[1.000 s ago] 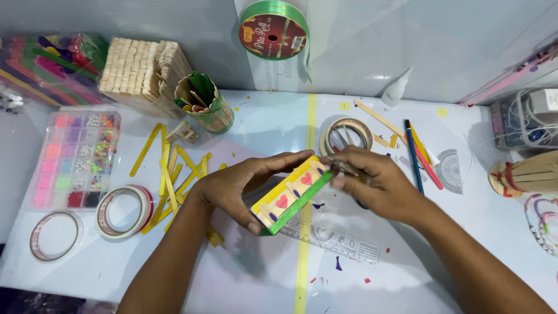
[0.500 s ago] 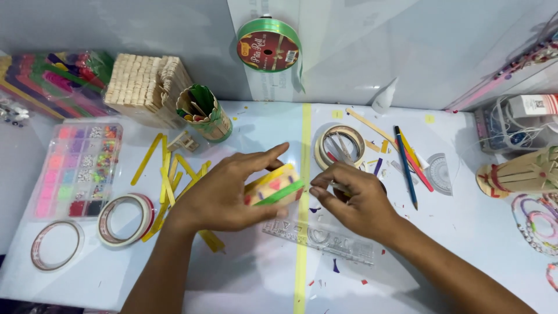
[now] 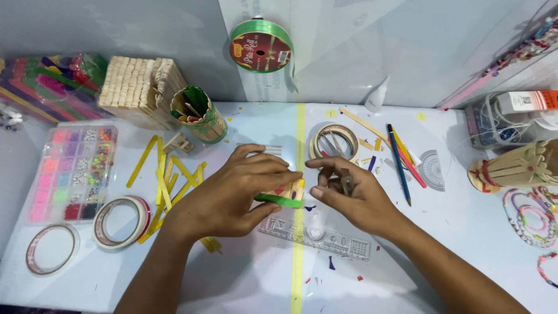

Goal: The person is decorating a small box made of popsicle sticks by attaching and trimming heart-shaped stickers using a utility knife.

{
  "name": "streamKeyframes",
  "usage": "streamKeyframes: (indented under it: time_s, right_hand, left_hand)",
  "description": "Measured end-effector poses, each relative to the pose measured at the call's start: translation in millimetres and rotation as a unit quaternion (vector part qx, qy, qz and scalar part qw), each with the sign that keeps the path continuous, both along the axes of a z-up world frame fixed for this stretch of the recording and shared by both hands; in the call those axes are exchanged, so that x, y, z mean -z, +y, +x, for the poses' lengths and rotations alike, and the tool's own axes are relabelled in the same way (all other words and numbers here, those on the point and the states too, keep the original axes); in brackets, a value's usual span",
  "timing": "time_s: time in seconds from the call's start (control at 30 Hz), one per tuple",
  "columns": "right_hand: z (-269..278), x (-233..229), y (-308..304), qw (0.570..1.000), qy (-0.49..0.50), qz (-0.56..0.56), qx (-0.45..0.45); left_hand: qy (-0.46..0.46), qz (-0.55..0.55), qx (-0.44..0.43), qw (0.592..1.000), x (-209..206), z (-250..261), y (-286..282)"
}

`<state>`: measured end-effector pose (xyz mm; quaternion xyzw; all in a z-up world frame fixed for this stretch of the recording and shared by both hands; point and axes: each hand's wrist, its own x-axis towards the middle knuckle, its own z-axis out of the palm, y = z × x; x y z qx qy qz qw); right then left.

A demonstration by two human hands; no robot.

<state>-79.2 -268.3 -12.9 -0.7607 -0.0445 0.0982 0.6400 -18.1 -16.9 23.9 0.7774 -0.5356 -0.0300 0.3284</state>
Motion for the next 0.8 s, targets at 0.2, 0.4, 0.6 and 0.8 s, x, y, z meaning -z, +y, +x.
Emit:
streamKeyframes:
  time_s: [0.2,0.4,0.6,0.8]
  right_hand:
    - [9.3,37.9,-3.6,0.997,-0.064,-0.042,-0.02]
    - [10.7,46.3,0.0,0.994,-0.11,0.019,-0.011]
    - [12.6,52.4,2.2,0.986,-0.162,0.021,-0.018]
    - [10.1,46.7,3.3,0.98,-0.195,-0.002,-0.042]
  left_hand:
    - [-0.027,0.038,0.001,0.999,7.4,1.4,0.8]
    - [-0.028,-0.019,-0.115,0.993,9.0,-4.0,-2.8]
    - [0.138,-0.047,-0.259,0.955,40.1,-8.8,-22.6]
    - [0.138,-0.209,-0.263,0.932,60.2,-13.3,-41.6]
